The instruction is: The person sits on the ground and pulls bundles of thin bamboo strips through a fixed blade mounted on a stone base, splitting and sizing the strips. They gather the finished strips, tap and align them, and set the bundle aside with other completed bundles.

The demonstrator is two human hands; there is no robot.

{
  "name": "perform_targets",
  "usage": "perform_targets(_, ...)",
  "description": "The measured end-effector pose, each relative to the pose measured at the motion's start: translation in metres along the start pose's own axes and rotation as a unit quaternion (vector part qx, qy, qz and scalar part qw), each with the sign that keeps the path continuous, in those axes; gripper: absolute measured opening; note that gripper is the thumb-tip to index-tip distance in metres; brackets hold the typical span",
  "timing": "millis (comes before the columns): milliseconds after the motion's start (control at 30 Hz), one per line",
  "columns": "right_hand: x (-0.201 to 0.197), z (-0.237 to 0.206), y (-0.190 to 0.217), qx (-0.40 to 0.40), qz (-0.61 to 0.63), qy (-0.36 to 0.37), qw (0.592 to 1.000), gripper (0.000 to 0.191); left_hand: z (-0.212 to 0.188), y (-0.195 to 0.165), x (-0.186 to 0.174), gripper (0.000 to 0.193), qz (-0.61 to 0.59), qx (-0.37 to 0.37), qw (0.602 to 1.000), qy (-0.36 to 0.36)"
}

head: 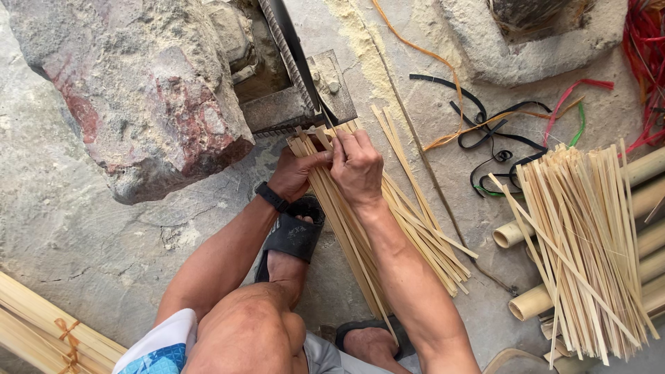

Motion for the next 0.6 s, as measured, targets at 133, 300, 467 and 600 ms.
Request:
perform_targets(133,-0.033,-0.019,-0.005,0.016,-0.009,0.028,0.999,0.006,-0.002,-0.001,0.001,0.035,0.008,-0.003,1.0,-0.009)
perform_targets(300,-0.054,-0.055,0.001,-0.043,-0.042,0.0,0.998,0.022,-0.001,0.002,0.002,0.039,0.028,0.006,0.999,-0.028)
perform_targets(467,-0.036,-0.062,-0.017,0.064,0.079,0.031,0.994,0.012,0.0,0.004,0.003,0.037,0.019,-0.003,0.999,-0.04)
perform_targets(600,-0.027,-0.05,-0.022,0.071,0.017,0.044,0.996,0.012,-0.001,0.0,0.003,0.036,0.012,-0.002,0.999,-0.038)
Point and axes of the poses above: each hand's wrist, its own z-axis towards the middle knuckle, its own x-axis out of the palm, y = z × x, the point moved 4 cm from there along z, towards the middle knuckle, and after that the axes turned 2 degrees about x, right-handed, at the moved point
